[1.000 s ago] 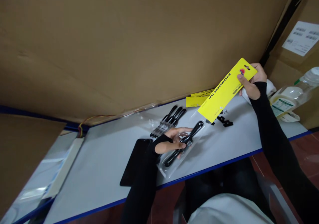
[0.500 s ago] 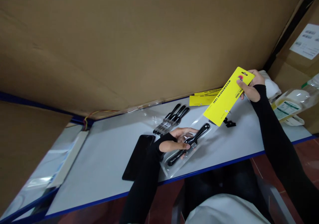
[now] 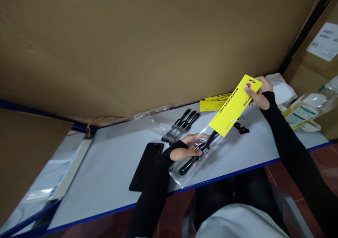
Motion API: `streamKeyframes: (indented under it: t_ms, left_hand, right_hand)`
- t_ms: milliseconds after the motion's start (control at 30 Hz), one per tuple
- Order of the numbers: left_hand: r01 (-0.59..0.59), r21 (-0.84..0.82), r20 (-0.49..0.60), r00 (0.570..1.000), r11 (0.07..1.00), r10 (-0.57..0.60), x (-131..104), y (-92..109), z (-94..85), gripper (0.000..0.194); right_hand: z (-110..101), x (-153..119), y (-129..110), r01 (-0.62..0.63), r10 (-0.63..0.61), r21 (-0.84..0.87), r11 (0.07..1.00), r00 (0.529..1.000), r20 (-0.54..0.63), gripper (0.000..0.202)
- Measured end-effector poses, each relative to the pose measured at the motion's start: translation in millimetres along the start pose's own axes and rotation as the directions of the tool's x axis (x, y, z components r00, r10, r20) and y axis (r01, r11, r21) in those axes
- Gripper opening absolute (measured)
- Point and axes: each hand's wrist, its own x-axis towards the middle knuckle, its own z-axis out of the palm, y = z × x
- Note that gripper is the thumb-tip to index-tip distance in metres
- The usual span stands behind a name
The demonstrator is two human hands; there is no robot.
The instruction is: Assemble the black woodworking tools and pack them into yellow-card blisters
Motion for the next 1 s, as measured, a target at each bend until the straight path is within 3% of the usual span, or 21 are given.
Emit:
streamKeyframes:
  t_ms: [67,167,233,333,400,467,533,633,800,900,1000]
  left_hand:
    - [0.012,-0.051,-0.003,1.0,0.999,-0.012,3.8,-2.4,0.0,0.07]
    - [-0.02,-0.154,-0.114,0.993,0.988,0.003,11.4,-8.3,0.4,0.078]
    - [-0.067,-0.258,-0.185,0.983,0.964,0.018,16.7,-13.3,-0.4,0.077]
    - [-0.119,-0.37,-0.276,0.961,0.921,0.014,22.8,-18.5,-2.8,0.076]
    - [-0.078,-0.374,-0.281,0.959,0.924,-0.033,24.5,-17.0,-4.1,0.076]
    - [-0.032,-0.355,-0.241,0.969,0.934,-0.058,24.0,-10.5,-5.1,0.078]
    - [-0.057,-0.353,-0.211,0.977,0.934,-0.021,21.4,-1.7,-6.1,0.082]
    - [-0.126,-0.356,-0.206,0.977,0.926,0.054,17.3,7.9,-6.8,0.084]
    - [-0.033,-0.259,-0.179,0.984,0.965,-0.015,16.9,17.5,-6.2,0.073]
    - [-0.062,-0.222,-0.304,0.953,0.973,-0.009,2.8,31.0,-13.9,0.069]
    - [-0.114,-0.148,-0.543,0.84,0.982,0.016,-36.5,43.3,-29.7,0.063]
  right_hand:
    - [9.6,-6.3,-0.1,-0.028,0.028,-0.01,1.0,0.998,0.056,0.073]
    - [38.2,-31.1,-1.9,-0.094,0.107,-0.073,0.993,0.973,0.205,0.066]
    - [60.8,-55.5,-2.8,-0.149,0.184,-0.133,0.98,0.932,0.313,0.058]
    - [83.0,-87.5,-0.5,-0.224,0.275,-0.163,0.961,0.832,0.481,0.046]
    - [85.7,-96.5,4.5,-0.289,0.306,-0.122,0.95,0.77,0.56,0.05]
    - [81.5,-93.7,10.7,-0.369,0.328,-0.051,0.928,0.746,0.58,0.059]
    - [75.0,-83.3,14.5,-0.42,0.343,0.017,0.908,0.763,0.548,0.062]
    - [67.6,-68.1,9.4,-0.397,0.323,0.057,0.916,0.815,0.482,0.064]
    - [67.8,-64.9,-4.8,-0.433,0.364,0.05,0.9,0.811,0.458,0.071]
    - [67.5,-65.8,2.9,-0.458,0.399,0.055,0.887,0.821,0.408,0.073]
    - [63.7,-65.2,9.9,-0.393,0.37,-0.013,0.919,0.852,0.37,0.065]
